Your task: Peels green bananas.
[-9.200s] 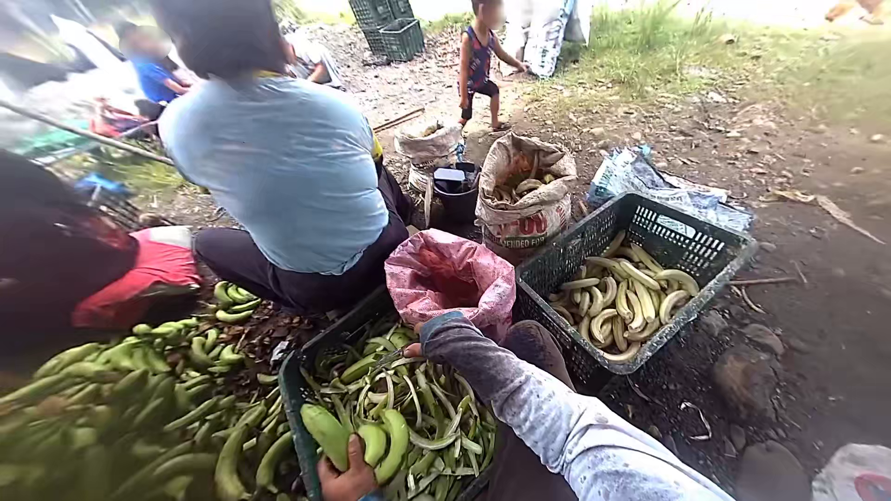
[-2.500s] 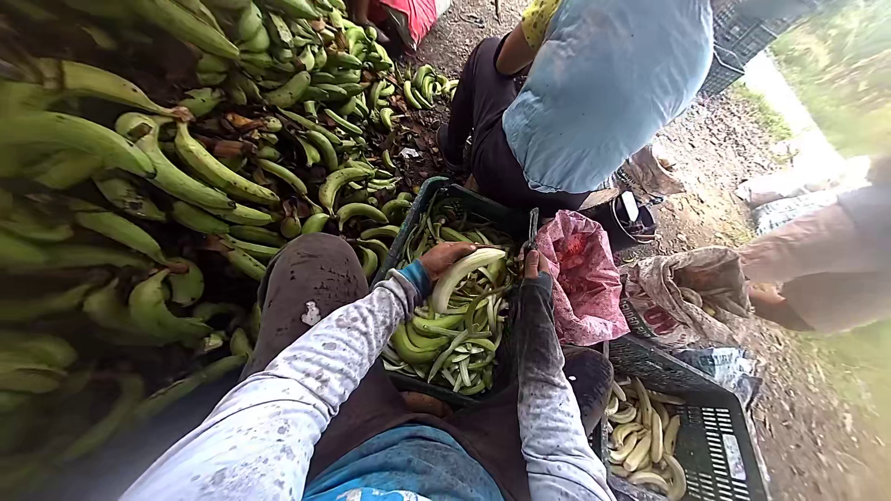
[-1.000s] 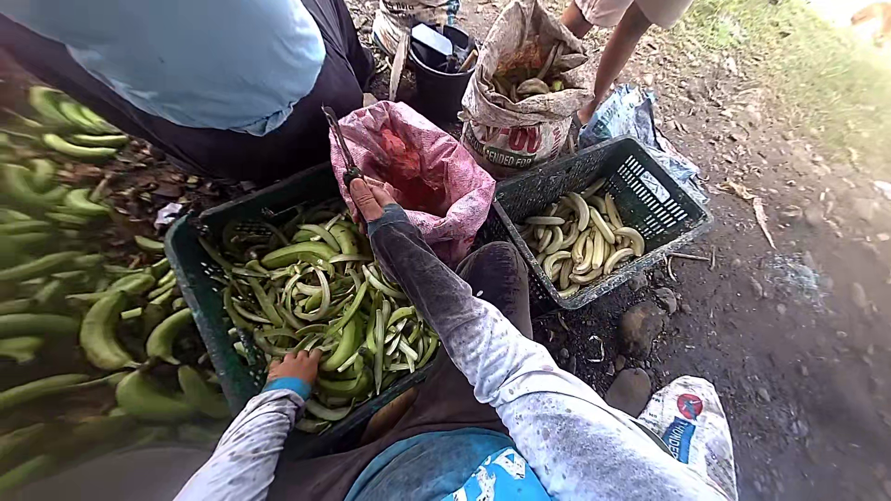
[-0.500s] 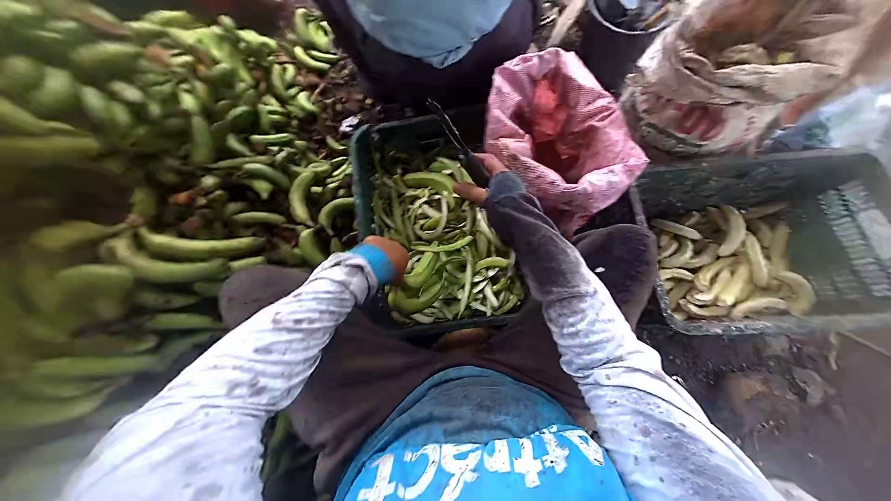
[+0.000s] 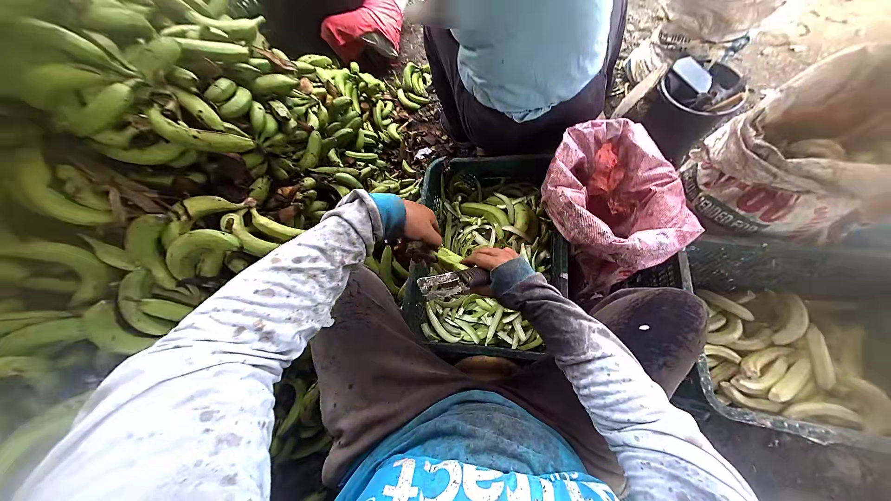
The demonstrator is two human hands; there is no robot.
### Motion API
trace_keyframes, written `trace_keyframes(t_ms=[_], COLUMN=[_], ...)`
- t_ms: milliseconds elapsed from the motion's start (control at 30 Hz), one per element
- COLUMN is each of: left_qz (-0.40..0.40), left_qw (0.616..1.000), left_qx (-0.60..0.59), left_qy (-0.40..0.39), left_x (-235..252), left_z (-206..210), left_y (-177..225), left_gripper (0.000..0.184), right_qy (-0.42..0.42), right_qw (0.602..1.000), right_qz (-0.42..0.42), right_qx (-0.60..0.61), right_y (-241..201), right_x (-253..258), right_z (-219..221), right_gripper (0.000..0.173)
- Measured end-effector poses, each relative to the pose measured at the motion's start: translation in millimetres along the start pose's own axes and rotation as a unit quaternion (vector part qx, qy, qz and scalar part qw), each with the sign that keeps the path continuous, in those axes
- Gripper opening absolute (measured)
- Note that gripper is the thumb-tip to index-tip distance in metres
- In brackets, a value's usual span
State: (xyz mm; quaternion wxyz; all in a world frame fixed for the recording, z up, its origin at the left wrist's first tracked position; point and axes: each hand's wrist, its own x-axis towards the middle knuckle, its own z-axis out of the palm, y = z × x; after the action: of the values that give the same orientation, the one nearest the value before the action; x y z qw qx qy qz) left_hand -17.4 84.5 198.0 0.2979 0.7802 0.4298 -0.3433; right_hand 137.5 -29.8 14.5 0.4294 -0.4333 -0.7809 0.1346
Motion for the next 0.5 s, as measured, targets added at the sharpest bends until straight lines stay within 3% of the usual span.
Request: trace_keyframes(t_ms=[100,200,267,333,400,467,500], left_qz=[-0.008,-0.011,-0.023,-0.041,0.013,0.086,0.106], left_qw=[0.978,0.877,0.852,0.836,0.794,0.78,0.793], left_qx=[-0.195,-0.456,-0.507,-0.546,-0.607,-0.62,-0.587], left_qy=[0.071,0.151,0.127,0.048,-0.023,0.025,0.122], left_x=[1.6,17.8,47.7,67.6,67.4,59.7,49.1], left_z=[-2.7,26.3,73.8,120.6,141.2,144.2,144.6], left_y=[-5.1,-28.3,-45.3,-36.0,-13.5,0.9,5.1], left_gripper=[0.054,0.076,0.083,0.087,0.08,0.043,0.028], right_qy=[-0.059,-0.044,-0.015,-0.001,-0.003,0.002,0.018], right_qw=[0.986,0.933,0.917,0.935,0.97,0.993,0.998], right_qz=[0.118,0.287,0.335,0.297,0.198,0.089,0.042], right_qx=[0.097,0.213,0.215,0.191,0.144,0.078,0.039], right_y=[14.9,17.7,17.1,20.2,16.4,6.1,0.7], right_x=[-2.2,-3.7,-1.9,-2.3,-4.4,-7.8,-10.5], right_z=[-3.8,-21.0,-30.8,-30.5,-25.9,-20.0,-15.8], right_gripper=[0.038,0.038,0.039,0.039,0.038,0.038,0.042])
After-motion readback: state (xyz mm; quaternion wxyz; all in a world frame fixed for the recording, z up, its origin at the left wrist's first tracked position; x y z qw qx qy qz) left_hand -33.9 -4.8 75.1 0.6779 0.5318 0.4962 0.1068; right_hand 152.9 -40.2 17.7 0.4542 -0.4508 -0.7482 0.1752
